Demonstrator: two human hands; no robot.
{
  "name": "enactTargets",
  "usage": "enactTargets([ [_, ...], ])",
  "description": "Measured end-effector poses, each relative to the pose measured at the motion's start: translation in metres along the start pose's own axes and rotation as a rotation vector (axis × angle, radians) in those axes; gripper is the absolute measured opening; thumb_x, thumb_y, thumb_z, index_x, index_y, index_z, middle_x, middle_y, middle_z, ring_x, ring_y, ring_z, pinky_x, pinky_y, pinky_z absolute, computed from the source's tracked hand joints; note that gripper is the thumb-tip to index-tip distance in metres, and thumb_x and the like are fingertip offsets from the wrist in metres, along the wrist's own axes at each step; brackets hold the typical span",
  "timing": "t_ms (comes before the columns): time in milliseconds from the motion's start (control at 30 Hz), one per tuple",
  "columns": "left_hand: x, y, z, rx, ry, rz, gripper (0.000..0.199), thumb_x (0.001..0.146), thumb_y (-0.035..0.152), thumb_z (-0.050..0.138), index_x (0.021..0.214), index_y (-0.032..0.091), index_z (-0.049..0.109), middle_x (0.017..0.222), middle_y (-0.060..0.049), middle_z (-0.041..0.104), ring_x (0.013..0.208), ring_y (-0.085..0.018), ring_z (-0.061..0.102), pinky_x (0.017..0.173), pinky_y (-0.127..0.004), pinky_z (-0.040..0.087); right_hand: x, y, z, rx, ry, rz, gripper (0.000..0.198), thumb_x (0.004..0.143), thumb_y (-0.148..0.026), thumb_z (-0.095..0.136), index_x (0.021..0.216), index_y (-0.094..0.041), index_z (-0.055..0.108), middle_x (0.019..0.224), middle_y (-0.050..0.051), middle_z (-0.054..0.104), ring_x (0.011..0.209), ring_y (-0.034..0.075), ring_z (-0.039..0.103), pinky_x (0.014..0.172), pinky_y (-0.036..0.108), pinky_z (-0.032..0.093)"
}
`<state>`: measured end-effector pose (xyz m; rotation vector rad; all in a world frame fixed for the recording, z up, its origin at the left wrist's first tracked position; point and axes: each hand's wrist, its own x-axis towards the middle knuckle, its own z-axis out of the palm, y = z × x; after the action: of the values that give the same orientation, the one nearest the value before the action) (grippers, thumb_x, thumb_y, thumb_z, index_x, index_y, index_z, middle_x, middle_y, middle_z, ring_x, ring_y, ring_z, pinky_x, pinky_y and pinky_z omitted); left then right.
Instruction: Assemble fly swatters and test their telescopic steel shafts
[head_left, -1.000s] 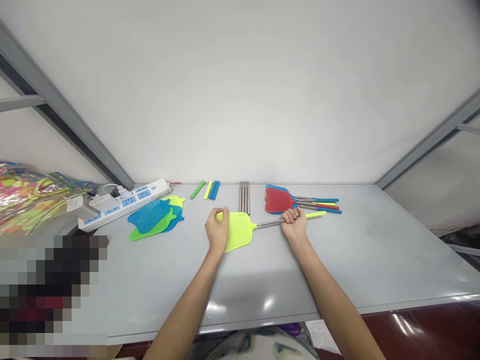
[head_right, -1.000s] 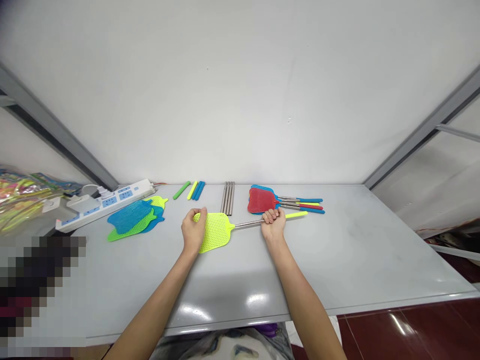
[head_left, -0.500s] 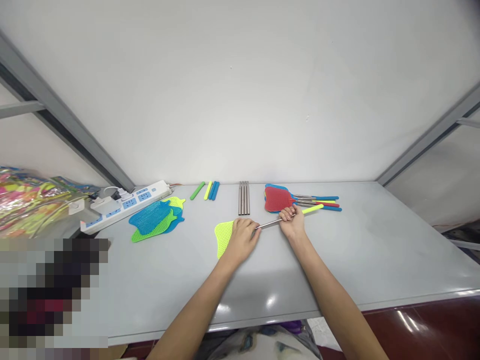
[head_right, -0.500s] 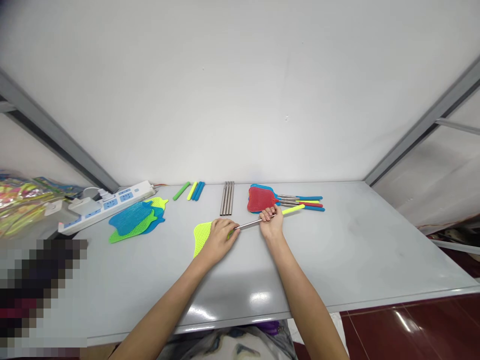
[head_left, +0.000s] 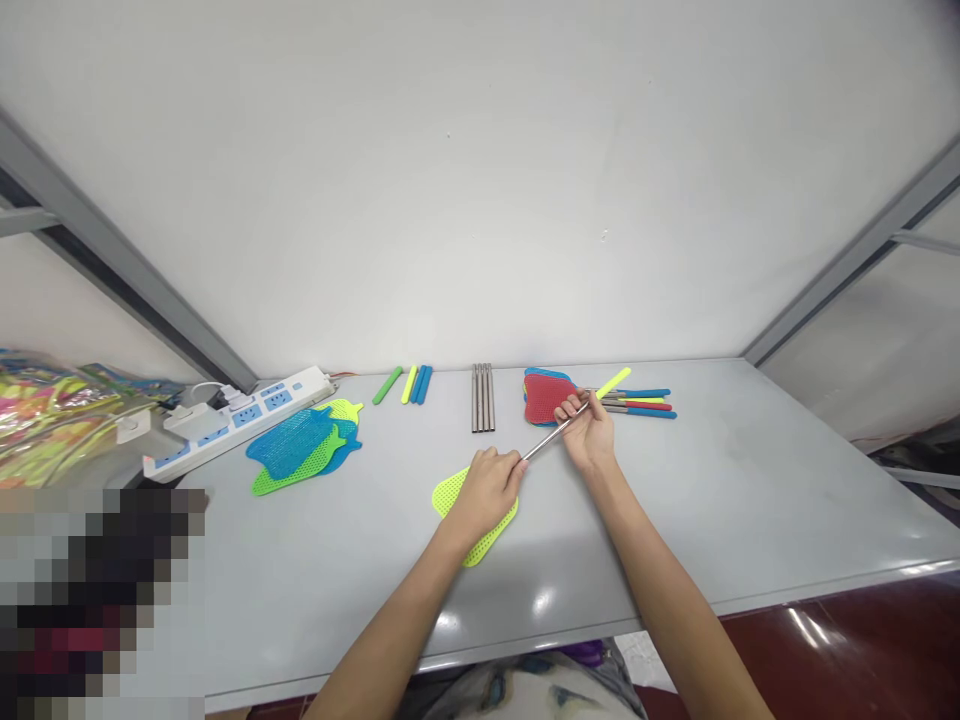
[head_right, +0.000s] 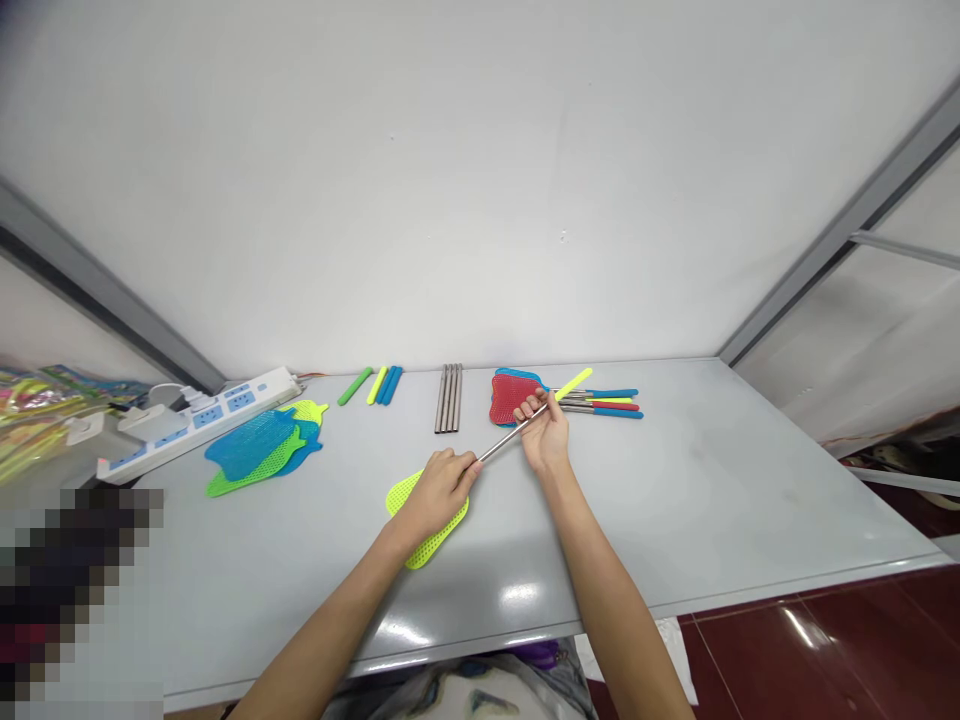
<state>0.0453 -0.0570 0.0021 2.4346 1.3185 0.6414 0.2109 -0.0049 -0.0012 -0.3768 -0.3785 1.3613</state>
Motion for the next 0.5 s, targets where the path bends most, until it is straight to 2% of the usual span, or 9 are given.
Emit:
enactTargets([
  [500, 0.005, 0.004, 0.002, -0.064, -0.037, 0.012, 0.037, 0.084, 0.032, 0.021, 0.055, 0.019, 0.041, 0.051, 0.001, 0.042, 0.058, -0.014, 0.043, 0.063, -0.027, 0.031, 0.01, -0.006, -0.012, -0.052, 0.1, -0.027, 0.018, 0.08, -0.03, 0.04, 0.067, -0.018, 0.044, 0.05, -0.006, 0.029, 0.04, 0.006, 0.029, 0.039, 0.019, 0.03],
])
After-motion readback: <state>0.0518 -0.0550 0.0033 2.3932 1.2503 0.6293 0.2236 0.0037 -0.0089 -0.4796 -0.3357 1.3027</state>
